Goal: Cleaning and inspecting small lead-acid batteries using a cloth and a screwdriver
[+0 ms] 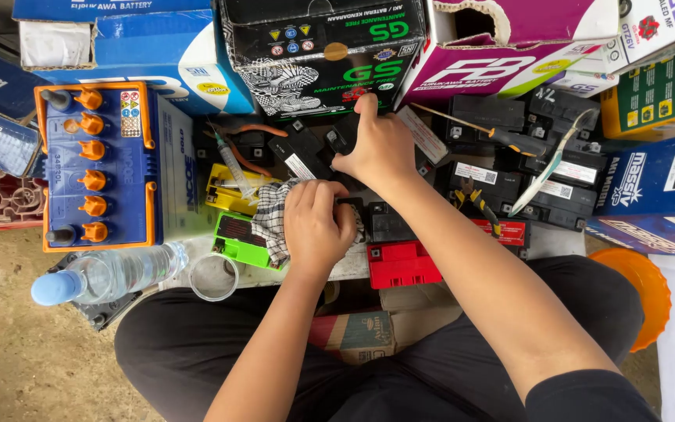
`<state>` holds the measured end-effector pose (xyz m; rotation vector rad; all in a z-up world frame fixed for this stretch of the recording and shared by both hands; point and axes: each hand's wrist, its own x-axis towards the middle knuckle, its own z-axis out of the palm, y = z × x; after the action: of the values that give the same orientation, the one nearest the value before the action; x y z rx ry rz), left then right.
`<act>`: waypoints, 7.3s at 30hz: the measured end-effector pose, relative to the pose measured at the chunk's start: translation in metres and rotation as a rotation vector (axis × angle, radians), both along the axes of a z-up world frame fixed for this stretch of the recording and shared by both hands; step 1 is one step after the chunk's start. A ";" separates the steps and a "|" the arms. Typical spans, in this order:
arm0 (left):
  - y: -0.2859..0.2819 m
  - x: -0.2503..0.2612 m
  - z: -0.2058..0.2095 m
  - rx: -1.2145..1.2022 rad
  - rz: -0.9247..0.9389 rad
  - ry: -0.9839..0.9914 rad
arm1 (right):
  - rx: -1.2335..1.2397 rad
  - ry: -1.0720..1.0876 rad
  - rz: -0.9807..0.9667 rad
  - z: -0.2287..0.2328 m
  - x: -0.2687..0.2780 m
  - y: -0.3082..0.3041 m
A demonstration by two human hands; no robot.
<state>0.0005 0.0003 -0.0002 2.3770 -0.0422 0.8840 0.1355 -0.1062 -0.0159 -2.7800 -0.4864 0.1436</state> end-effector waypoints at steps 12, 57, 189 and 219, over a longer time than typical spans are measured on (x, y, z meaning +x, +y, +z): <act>-0.002 0.000 0.006 -0.027 0.003 -0.020 | -0.229 0.141 0.330 0.003 0.016 -0.019; 0.023 -0.021 0.049 0.072 -0.460 0.342 | 0.233 0.003 0.398 0.144 -0.093 -0.124; -0.047 -0.025 0.047 -0.508 -0.422 0.427 | 0.194 -0.180 -0.171 0.194 -0.237 -0.152; -0.044 -0.023 0.059 -0.536 -0.441 0.495 | 0.423 -0.073 -0.292 0.168 -0.250 -0.149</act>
<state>-0.0227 -0.0442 0.0591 1.9025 -0.1116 0.0664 -0.1147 -0.2552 0.1520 -2.4077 -0.1037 -0.1154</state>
